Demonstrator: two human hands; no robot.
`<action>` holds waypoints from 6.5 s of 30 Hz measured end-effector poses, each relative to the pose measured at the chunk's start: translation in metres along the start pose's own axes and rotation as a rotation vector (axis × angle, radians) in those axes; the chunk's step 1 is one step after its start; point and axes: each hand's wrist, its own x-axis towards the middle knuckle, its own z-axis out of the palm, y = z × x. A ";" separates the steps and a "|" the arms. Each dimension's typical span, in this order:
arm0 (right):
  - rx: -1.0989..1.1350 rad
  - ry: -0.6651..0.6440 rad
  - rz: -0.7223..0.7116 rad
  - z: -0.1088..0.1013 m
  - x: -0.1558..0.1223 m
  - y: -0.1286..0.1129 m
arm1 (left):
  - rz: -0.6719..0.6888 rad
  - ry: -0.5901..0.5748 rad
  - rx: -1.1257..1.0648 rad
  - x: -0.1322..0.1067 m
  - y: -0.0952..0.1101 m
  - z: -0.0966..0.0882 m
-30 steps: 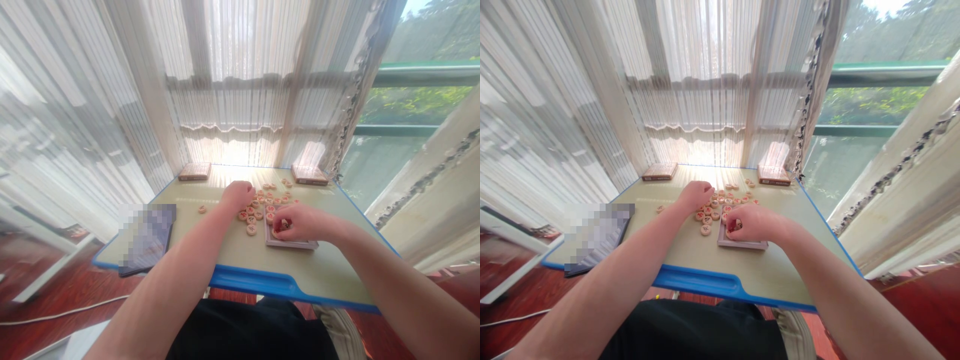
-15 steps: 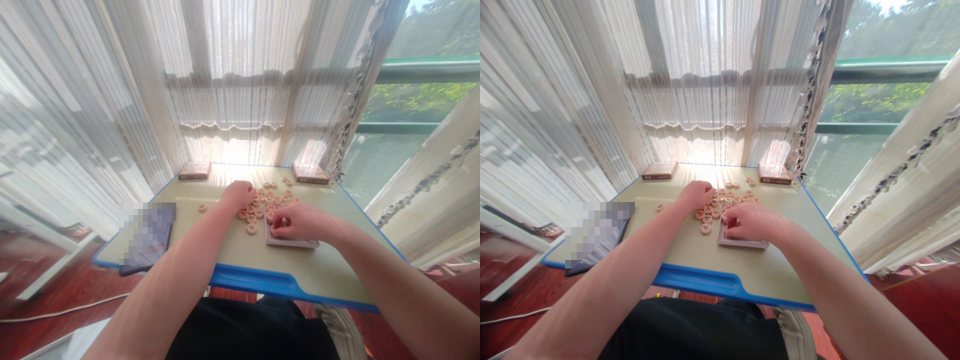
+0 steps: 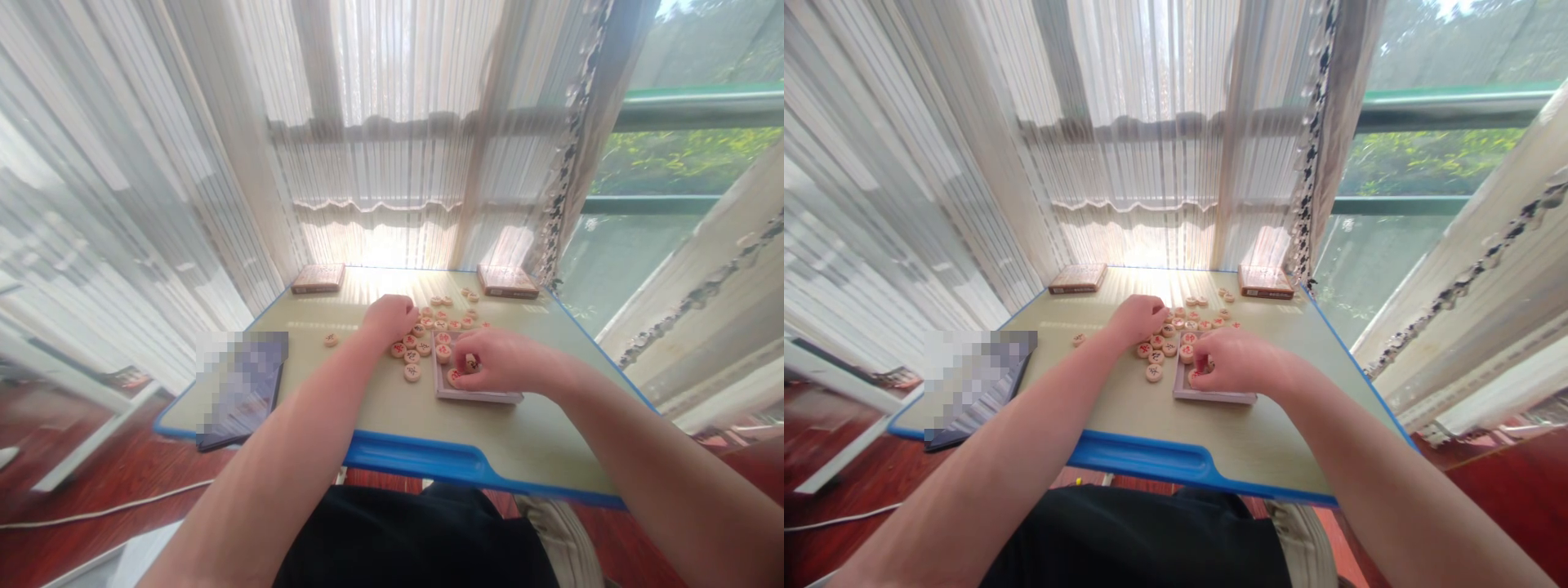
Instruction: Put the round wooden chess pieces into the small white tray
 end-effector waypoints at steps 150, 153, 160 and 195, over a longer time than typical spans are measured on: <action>-0.057 -0.096 0.097 0.005 0.005 0.009 | 0.127 -0.271 0.210 -0.020 0.024 -0.020; -0.069 -0.097 0.091 0.005 0.006 0.007 | 0.122 -0.282 0.212 -0.021 0.027 -0.022; -0.094 -0.100 0.077 0.004 0.006 0.006 | 0.135 -0.292 0.220 -0.023 0.028 -0.022; -0.087 -0.112 0.020 0.007 0.004 0.002 | 0.172 -0.427 0.267 -0.028 0.043 -0.035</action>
